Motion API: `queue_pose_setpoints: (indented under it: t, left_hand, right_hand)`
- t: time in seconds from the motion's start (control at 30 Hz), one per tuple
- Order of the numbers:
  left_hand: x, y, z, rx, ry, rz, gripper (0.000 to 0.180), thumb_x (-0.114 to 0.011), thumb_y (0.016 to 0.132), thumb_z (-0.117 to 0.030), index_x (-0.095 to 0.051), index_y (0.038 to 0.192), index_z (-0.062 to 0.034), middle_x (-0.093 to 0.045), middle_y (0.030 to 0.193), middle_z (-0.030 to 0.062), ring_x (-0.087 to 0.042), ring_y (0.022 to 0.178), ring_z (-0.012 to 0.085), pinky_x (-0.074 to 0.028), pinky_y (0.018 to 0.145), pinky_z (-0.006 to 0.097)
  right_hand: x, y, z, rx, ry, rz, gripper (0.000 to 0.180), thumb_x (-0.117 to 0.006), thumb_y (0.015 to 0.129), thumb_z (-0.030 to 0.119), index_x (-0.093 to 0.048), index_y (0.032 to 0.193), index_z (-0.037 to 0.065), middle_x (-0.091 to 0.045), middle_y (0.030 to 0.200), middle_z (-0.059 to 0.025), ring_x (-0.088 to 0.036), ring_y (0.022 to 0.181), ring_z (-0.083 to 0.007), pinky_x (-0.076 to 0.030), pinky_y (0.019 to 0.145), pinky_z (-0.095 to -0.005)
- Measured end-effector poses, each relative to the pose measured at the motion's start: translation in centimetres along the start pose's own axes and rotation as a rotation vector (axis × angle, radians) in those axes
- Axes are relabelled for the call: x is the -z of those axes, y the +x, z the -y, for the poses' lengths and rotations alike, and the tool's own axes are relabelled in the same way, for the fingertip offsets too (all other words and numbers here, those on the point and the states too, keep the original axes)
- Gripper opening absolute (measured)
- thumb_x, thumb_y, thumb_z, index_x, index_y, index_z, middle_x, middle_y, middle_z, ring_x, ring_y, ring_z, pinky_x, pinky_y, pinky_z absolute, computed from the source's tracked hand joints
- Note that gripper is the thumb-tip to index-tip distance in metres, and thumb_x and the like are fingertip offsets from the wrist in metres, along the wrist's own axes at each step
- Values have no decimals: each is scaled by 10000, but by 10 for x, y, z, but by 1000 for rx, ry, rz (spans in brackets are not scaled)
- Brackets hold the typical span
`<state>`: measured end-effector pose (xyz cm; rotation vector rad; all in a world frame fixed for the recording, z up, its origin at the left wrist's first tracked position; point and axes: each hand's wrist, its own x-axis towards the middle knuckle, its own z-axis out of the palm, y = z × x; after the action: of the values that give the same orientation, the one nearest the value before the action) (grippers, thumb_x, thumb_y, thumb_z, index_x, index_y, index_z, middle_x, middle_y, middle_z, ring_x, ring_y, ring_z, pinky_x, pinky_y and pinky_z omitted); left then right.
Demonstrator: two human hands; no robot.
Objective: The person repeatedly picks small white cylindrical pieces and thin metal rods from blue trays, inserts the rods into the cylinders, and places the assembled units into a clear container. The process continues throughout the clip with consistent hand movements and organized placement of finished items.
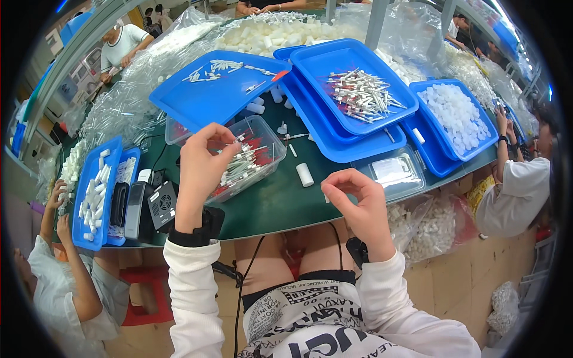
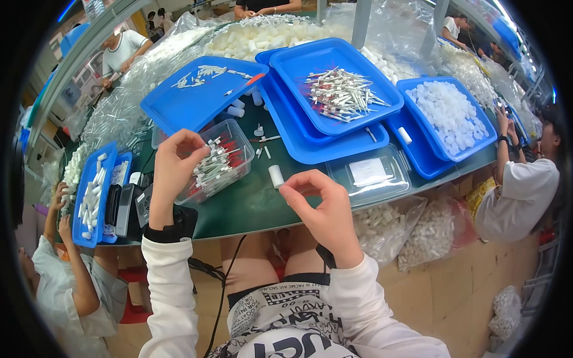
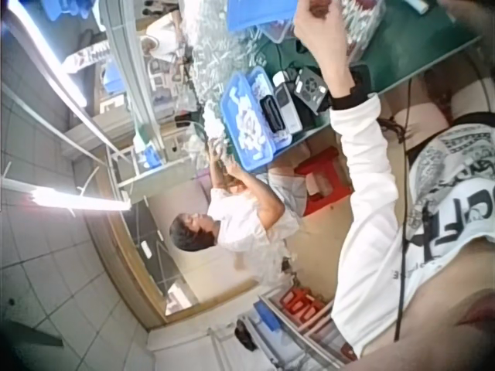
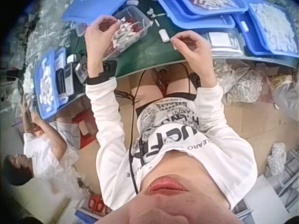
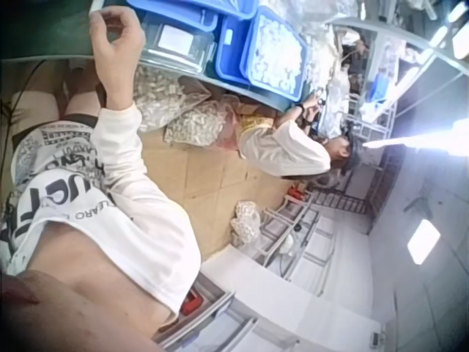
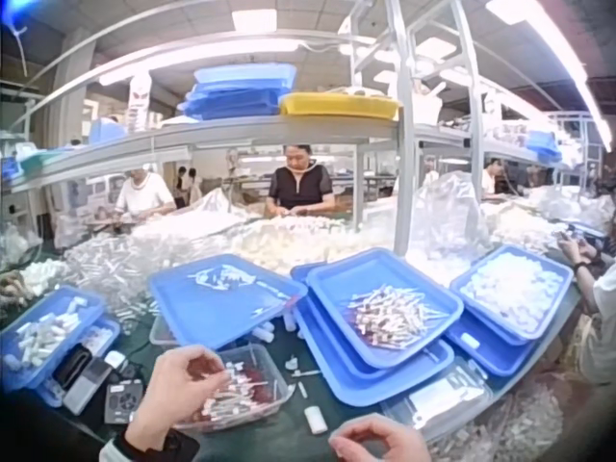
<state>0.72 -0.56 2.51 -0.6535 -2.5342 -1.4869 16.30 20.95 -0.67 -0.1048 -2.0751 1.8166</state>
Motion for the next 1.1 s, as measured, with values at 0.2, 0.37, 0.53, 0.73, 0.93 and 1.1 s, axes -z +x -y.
queue_pose_setpoints:
  t: [0.2, 0.37, 0.53, 0.73, 0.93, 1.1]
  left_hand:
    - [11, -28, -37, 18, -722, -47, 120, -626, 852, 4, -591, 965, 18, -651, 900, 105, -653, 801, 189, -536, 734, 284]
    - [8, -75, -72, 63, -1121, 30, 203, -582, 860, 45, -555, 1060, 25, -649, 936, 130, -679, 847, 254, -587, 760, 365]
    - [-4, -88, -67, 85, -1144, -77, 179, -581, 877, 35, -550, 1054, 33, -648, 952, 140, -683, 861, 277, -592, 763, 375]
    - [-13, -95, -64, 0, -1085, -160, 142, -573, 877, 56, -546, 1014, 36, -633, 949, 150, -683, 859, 295, -595, 754, 382]
    - [-24, -99, -60, -186, -860, -157, 172, -589, 838, 119, -553, 986, 39, -638, 921, 170, -688, 846, 294, -583, 751, 347]
    - [-36, -102, -57, -333, -642, -106, 193, -618, 796, 164, -587, 951, 53, -658, 926, 194, -691, 875, 285, -573, 745, 309]
  right_hand:
    - [-3, 4, 22, -64, 133, -1, 95, -633, 867, 15, -607, 946, -30, -674, 817, -95, -641, 726, -123, -503, 661, -221]
    - [-14, -7, 60, 116, 374, 111, 180, -629, 854, -58, -627, 1034, -54, -684, 897, -113, -674, 744, -152, -543, 689, -243]
    - [-13, -8, 64, 279, 324, 198, 177, -587, 795, -150, -638, 956, -98, -620, 889, -186, -670, 746, -227, -563, 677, -295]
    - [-11, -6, 61, 231, 290, 205, 188, -602, 792, -125, -643, 973, -94, -625, 883, -184, -667, 746, -219, -554, 657, -279]
    - [-5, -5, 49, 360, 92, 217, 257, -659, 793, -73, -668, 1045, -24, -680, 865, -110, -667, 737, -166, -548, 671, -271]
    - [-9, -1, 44, 629, -402, 86, 203, -686, 745, -45, -660, 941, 0, -660, 772, -101, -650, 643, -224, -547, 639, -297]
